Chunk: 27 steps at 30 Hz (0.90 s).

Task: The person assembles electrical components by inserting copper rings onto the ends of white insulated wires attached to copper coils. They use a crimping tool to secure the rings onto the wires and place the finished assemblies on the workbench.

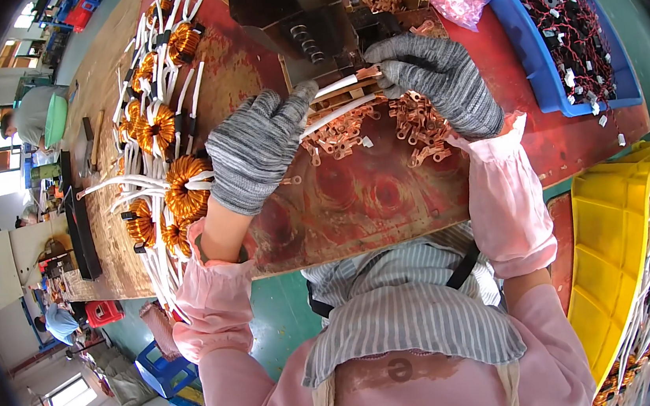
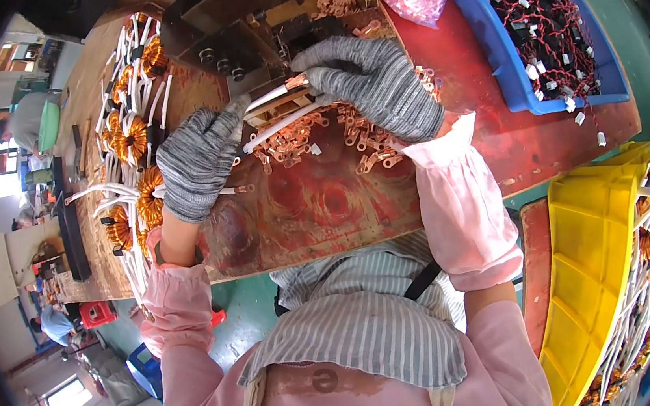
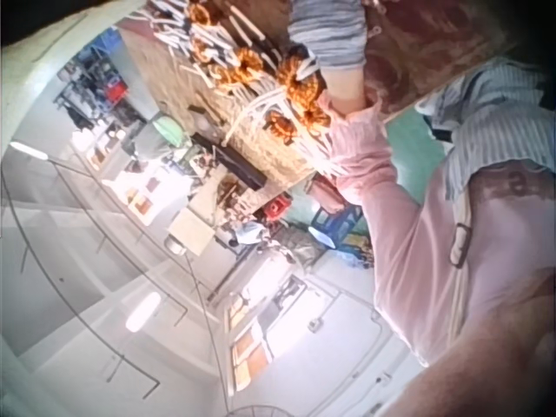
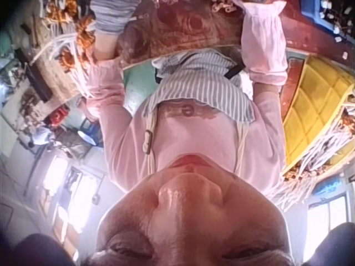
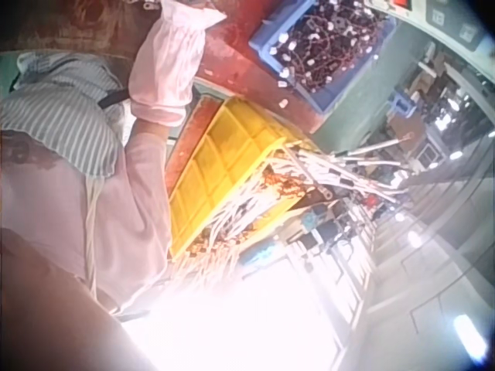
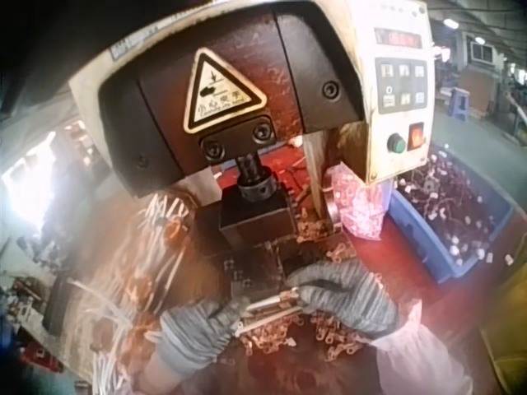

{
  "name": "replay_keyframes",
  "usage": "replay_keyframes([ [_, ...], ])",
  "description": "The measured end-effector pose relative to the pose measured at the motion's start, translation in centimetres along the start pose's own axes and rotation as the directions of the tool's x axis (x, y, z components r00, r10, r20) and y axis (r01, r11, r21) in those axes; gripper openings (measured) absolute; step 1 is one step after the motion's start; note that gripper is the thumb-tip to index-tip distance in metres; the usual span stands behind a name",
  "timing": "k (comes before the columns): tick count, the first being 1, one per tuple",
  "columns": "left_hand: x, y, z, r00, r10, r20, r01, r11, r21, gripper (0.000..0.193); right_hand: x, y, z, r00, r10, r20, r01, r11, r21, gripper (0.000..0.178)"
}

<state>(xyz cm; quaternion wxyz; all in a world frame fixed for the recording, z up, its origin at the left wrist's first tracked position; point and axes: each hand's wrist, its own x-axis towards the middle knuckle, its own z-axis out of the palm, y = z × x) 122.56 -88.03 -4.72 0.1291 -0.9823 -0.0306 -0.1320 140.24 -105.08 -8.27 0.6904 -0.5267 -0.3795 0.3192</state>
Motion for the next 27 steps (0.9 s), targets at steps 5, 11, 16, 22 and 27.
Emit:
replay_keyframes([
  [5, 0.0, 0.7, -0.5, 0.998, -0.037, 0.046, 0.040, 0.997, -0.067, 0.034, -0.2, -0.3, 0.4, 0.998, 0.040, 0.046, -0.033, 0.987, -0.156, 0.018],
  [11, -3.4, -2.6, -2.3, 0.993, -0.112, -0.045, 0.098, 0.966, -0.237, 0.039, -0.8, 0.2, 0.1, 1.000, -0.012, 0.000, 0.012, 0.989, -0.150, 0.014],
  [16, -12.4, -6.2, -3.2, 0.958, -0.244, 0.153, 0.251, 0.967, -0.031, 0.060, -1.1, -0.1, 0.9, 0.999, -0.024, -0.026, 0.020, 0.991, -0.131, 0.015],
  [22, -14.9, -6.0, 0.9, 0.971, -0.238, 0.005, 0.227, 0.934, 0.274, 0.069, -1.3, 0.0, 1.0, 0.998, 0.000, -0.069, -0.007, 0.995, -0.101, 0.014],
  [27, -15.2, -7.1, 1.2, 0.979, -0.195, -0.057, 0.203, 0.928, 0.313, 0.051, -1.6, 0.1, 0.8, 0.997, -0.006, -0.075, -0.004, 0.991, -0.133, 0.014],
])
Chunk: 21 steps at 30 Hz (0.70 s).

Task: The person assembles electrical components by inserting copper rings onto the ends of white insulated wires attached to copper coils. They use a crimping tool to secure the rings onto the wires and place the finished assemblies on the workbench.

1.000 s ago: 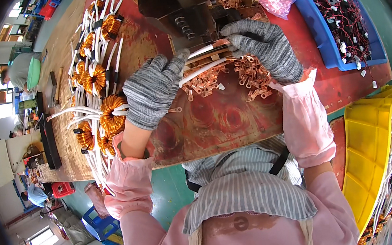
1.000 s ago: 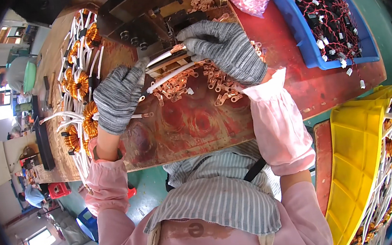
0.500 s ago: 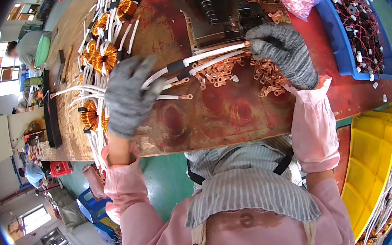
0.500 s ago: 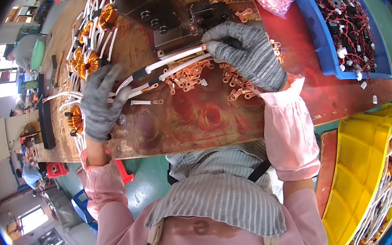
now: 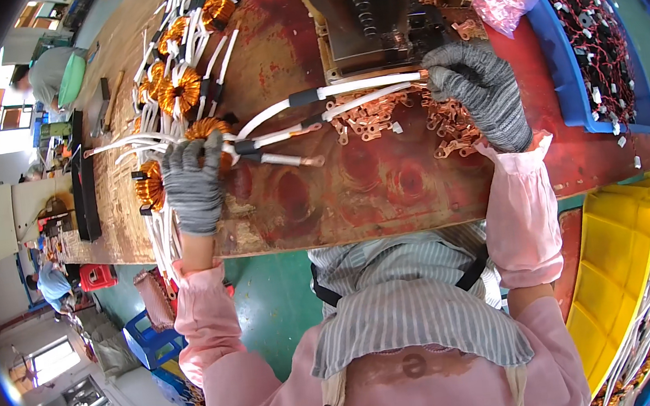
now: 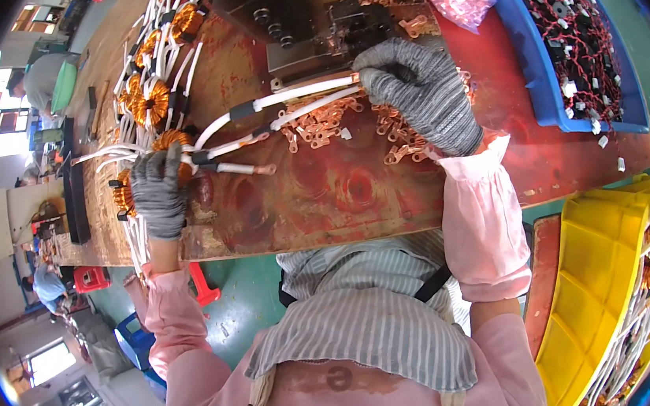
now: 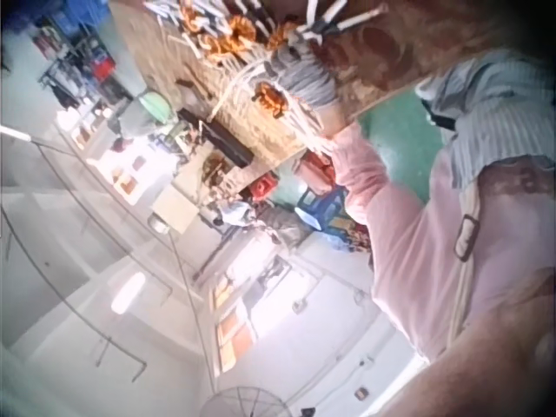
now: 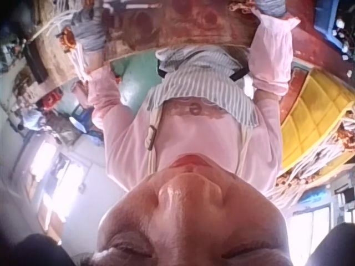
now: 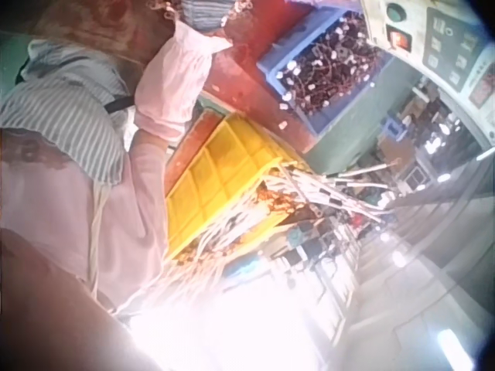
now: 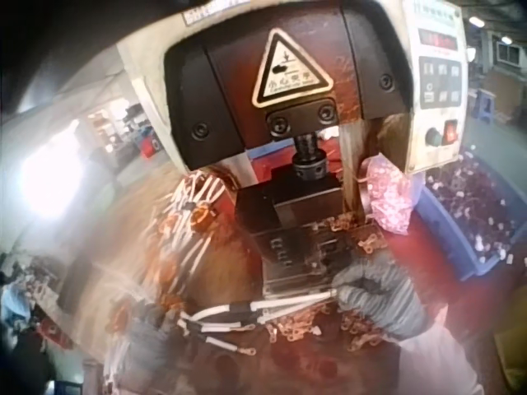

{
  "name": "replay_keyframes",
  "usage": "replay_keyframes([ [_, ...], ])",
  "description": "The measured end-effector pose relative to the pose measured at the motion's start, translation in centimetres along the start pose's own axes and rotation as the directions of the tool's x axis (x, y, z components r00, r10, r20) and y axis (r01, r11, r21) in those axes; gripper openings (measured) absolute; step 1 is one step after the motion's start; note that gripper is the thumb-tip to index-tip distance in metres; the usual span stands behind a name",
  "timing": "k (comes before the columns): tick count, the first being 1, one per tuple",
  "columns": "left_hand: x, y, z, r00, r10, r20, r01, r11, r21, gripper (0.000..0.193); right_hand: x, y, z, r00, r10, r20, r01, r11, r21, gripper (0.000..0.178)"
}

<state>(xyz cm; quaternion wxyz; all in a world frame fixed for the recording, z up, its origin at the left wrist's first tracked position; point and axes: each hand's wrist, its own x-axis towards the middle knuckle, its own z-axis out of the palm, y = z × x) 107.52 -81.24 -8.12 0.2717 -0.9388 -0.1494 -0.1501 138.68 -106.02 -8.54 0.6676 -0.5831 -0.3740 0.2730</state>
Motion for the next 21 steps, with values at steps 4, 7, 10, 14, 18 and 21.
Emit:
replay_keyframes([
  [4, 1.4, -2.5, -2.6, 0.999, -0.001, -0.045, 0.003, 0.999, 0.037, 0.044, 0.2, -0.1, -0.4, 1.000, 0.024, 0.009, -0.024, 0.999, 0.021, 0.014],
  [7, 2.6, -4.3, -4.3, 0.981, -0.039, -0.191, 0.036, 0.999, -0.020, 0.050, 0.5, -0.3, -0.2, 0.998, 0.001, 0.069, -0.008, 0.994, 0.107, 0.015],
  [10, 4.2, -6.8, -6.2, 0.987, 0.046, -0.152, -0.040, 0.998, 0.039, 0.062, 0.8, -0.6, 0.0, 0.996, 0.020, 0.088, -0.034, 0.986, 0.163, 0.017],
  [14, 6.1, -8.5, -7.6, 0.984, 0.169, -0.048, -0.164, 0.982, 0.092, 0.064, 1.2, -0.9, -0.2, 0.993, 0.027, 0.114, -0.045, 0.987, 0.152, 0.018],
  [18, 8.4, -9.0, -7.7, 0.970, 0.231, 0.072, -0.237, 0.967, 0.090, 0.059, 1.6, -0.8, -0.6, 0.994, 0.009, 0.112, -0.018, 0.996, 0.084, 0.019],
  [21, 9.9, -9.9, -7.3, 0.963, 0.255, 0.093, -0.263, 0.961, 0.088, 0.050, 2.1, -1.0, -1.0, 0.990, 0.022, 0.137, -0.023, 1.000, 0.009, 0.020],
])
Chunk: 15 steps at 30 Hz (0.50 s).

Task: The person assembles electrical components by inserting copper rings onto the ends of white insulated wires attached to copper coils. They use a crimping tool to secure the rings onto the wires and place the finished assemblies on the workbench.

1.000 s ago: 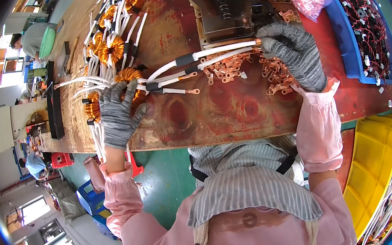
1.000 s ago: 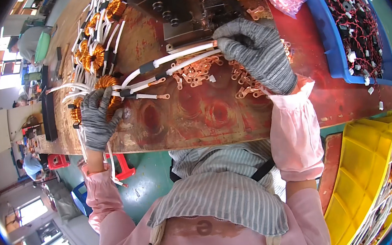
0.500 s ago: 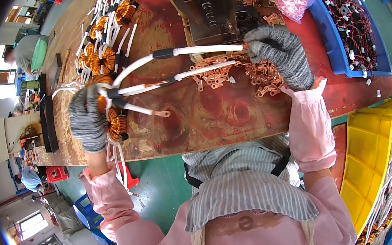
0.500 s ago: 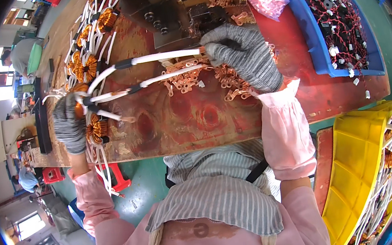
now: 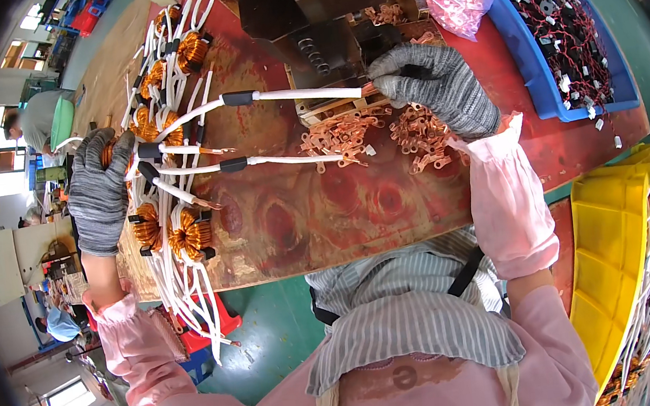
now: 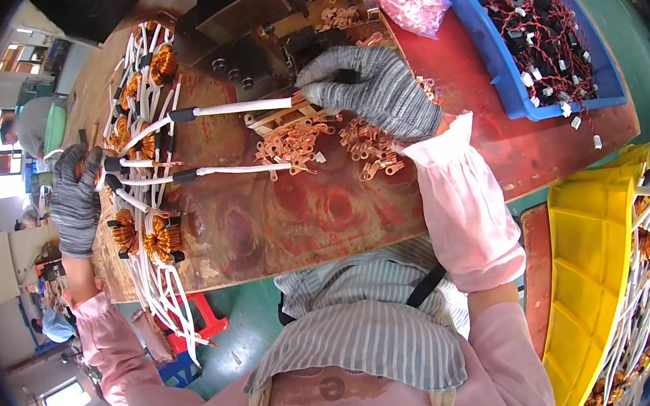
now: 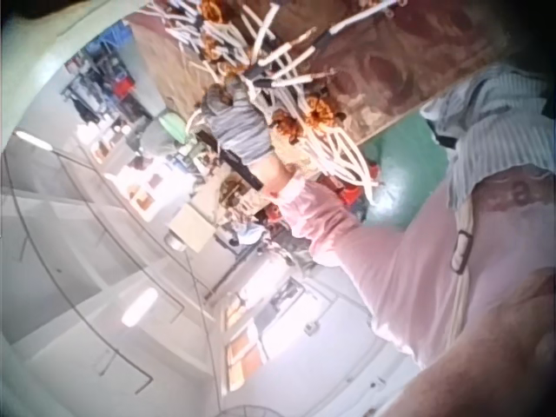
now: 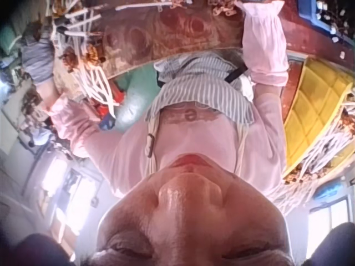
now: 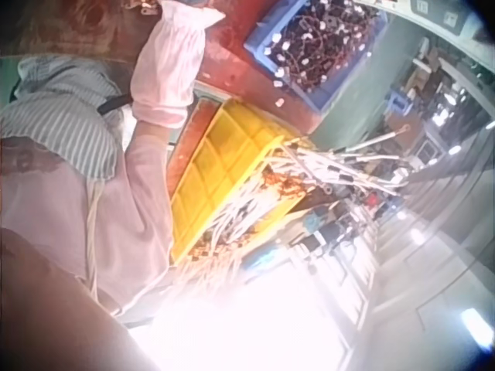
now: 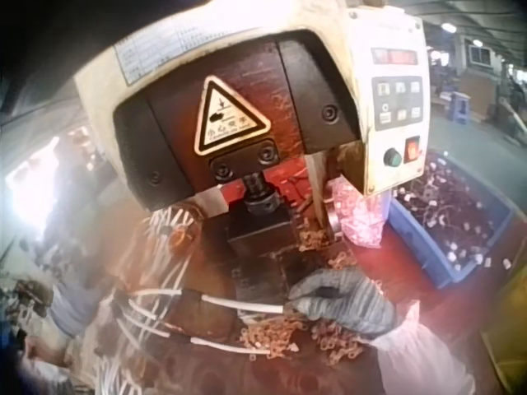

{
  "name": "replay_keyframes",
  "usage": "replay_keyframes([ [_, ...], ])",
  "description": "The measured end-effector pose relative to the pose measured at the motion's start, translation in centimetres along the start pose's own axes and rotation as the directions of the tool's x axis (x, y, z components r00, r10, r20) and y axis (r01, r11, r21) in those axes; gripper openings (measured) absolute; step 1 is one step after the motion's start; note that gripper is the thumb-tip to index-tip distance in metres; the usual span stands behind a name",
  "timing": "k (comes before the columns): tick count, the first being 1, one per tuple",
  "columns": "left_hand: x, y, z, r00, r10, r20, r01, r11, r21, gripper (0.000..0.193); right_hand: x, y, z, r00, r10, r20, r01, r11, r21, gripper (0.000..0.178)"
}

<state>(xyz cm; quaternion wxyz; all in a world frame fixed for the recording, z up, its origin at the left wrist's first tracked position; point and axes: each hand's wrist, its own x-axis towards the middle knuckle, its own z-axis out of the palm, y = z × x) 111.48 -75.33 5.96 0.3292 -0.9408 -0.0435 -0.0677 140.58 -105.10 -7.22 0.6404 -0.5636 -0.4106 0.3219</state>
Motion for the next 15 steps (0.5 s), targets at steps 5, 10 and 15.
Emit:
replay_keyframes([
  [5, 1.4, -1.1, 0.0, 0.999, 0.003, 0.042, -0.003, 1.000, 0.004, 0.043, 0.3, 0.3, -0.3, 0.999, 0.052, 0.017, -0.054, 0.991, 0.124, 0.021],
  [10, 2.7, -1.5, -0.6, 0.996, -0.018, 0.084, 0.016, 1.000, 0.024, 0.050, 1.0, 0.1, -0.8, 0.998, 0.064, 0.021, -0.066, 0.990, 0.124, 0.021],
  [15, 3.4, -2.2, -1.6, 0.995, -0.005, 0.098, 0.003, 1.000, 0.017, 0.054, 1.5, 0.5, -0.9, 0.999, 0.041, 0.020, -0.044, 0.985, 0.168, 0.021],
])
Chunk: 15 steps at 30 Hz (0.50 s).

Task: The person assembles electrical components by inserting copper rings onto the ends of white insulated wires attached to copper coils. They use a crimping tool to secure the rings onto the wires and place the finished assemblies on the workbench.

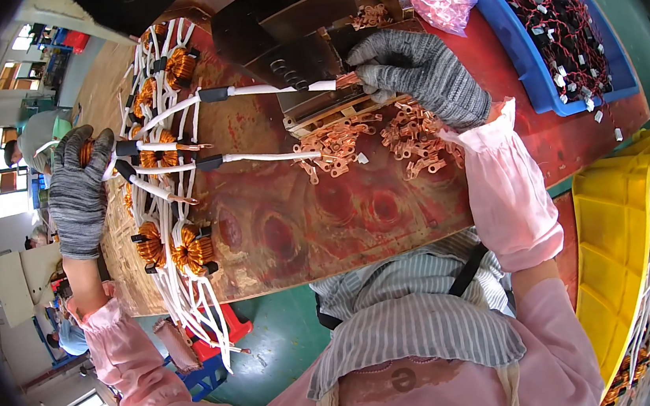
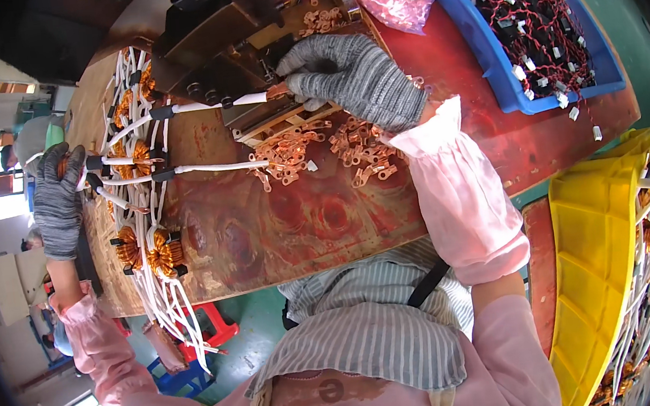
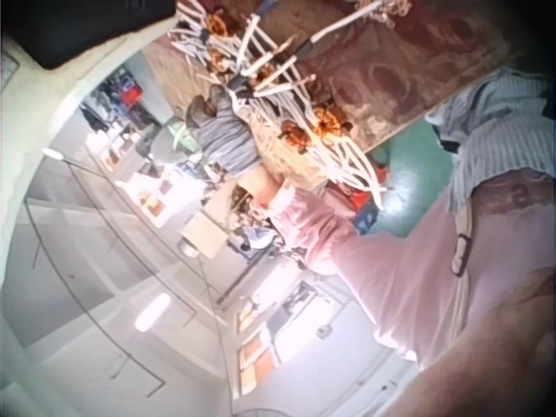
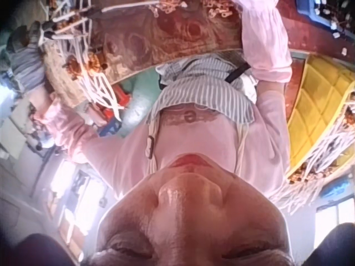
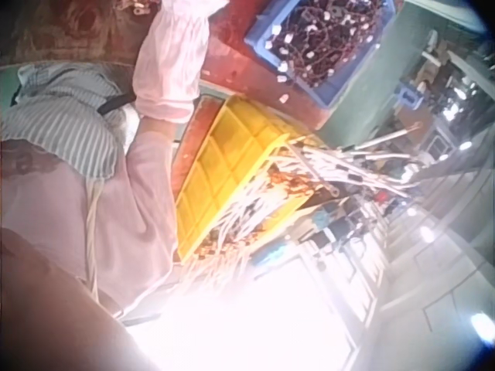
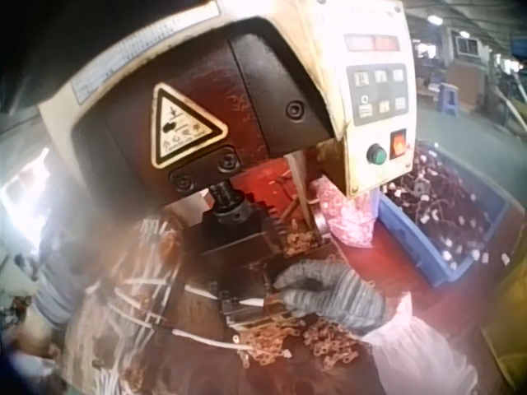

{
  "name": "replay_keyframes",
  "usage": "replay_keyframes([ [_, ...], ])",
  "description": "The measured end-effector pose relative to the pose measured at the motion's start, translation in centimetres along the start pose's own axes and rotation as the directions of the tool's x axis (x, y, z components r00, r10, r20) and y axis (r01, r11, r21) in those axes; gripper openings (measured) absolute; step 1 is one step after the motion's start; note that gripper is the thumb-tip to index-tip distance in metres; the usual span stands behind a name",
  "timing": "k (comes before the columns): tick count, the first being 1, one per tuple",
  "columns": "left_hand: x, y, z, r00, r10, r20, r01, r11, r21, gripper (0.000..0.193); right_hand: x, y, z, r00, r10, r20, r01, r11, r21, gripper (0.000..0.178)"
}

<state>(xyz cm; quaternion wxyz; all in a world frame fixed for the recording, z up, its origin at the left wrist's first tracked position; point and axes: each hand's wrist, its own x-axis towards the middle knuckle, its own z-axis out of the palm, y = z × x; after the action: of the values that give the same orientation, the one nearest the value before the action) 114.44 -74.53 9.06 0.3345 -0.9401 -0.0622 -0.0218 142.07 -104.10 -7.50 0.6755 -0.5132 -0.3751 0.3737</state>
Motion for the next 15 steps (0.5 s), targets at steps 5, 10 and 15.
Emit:
replay_keyframes([
  [5, 0.6, -0.8, 0.0, 0.998, -0.005, 0.066, 0.001, 0.998, 0.058, 0.051, 0.4, -0.6, -0.1, 0.998, 0.057, -0.027, -0.057, 0.998, -0.007, 0.020],
  [10, 1.0, -1.1, 0.3, 0.996, -0.022, 0.091, 0.015, 0.997, 0.079, 0.052, 1.0, -0.3, -0.3, 0.999, 0.035, -0.012, -0.034, 0.999, 0.021, 0.021],
  [15, 1.6, -1.4, 0.6, 0.994, -0.017, 0.109, 0.005, 0.993, 0.115, 0.062, 1.5, 0.2, -0.3, 1.000, 0.011, -0.027, -0.010, 0.999, 0.036, 0.020],
])
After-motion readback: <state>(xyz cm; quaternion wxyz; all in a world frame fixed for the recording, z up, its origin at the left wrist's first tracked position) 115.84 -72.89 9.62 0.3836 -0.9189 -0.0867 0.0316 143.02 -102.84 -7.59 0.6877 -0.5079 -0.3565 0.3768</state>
